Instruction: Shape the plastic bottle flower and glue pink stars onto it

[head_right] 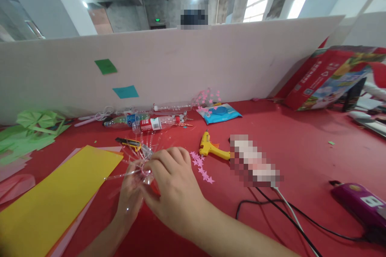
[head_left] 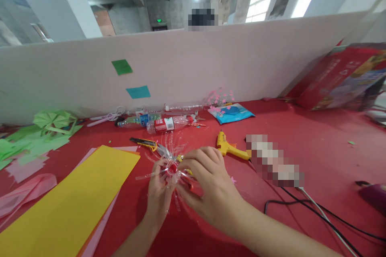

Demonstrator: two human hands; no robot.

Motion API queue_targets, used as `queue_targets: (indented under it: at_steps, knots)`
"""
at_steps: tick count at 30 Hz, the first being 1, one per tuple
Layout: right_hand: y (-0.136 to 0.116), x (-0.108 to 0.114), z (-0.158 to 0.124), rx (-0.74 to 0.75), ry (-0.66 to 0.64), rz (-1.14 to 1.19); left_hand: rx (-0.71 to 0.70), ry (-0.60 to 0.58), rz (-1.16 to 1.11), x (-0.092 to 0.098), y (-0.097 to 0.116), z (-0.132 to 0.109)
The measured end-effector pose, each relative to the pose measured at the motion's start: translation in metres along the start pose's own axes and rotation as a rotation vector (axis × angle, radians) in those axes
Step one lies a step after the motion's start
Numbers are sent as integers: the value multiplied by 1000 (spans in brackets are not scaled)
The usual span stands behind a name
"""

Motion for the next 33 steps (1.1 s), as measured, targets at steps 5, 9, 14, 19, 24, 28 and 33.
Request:
queue_targets:
  at_steps: [5,9,14,19,24,28,33]
  knots:
    - [3,-3,-1,2,1,-22,9,-2,61,1,-4,0]
    - [3,-2,0,17,22,12,29,23,62,2,-6,0]
    - [4,6,1,11,71,31,19,29,66,0,0,1]
    - [9,12,1,-14,129,55,21,63,137,3,1,1]
    - [5,14,2,58,155,44,11,46,163,3,-1,0]
    - [6,14,4,78,137,18,16,62,160,3,-3,0]
    - [11,12,6,19,97,20,12,17,54,-2,-3,1]
Point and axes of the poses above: each hand's wrist, its own z-axis towards the middle knuckle, its own x-axis out of the back of the hand, y = z × x, the point moved 8 cm from there along z, towards the middle knuckle, and after that the axes turned 8 degrees about z, right-handed, at the moved point
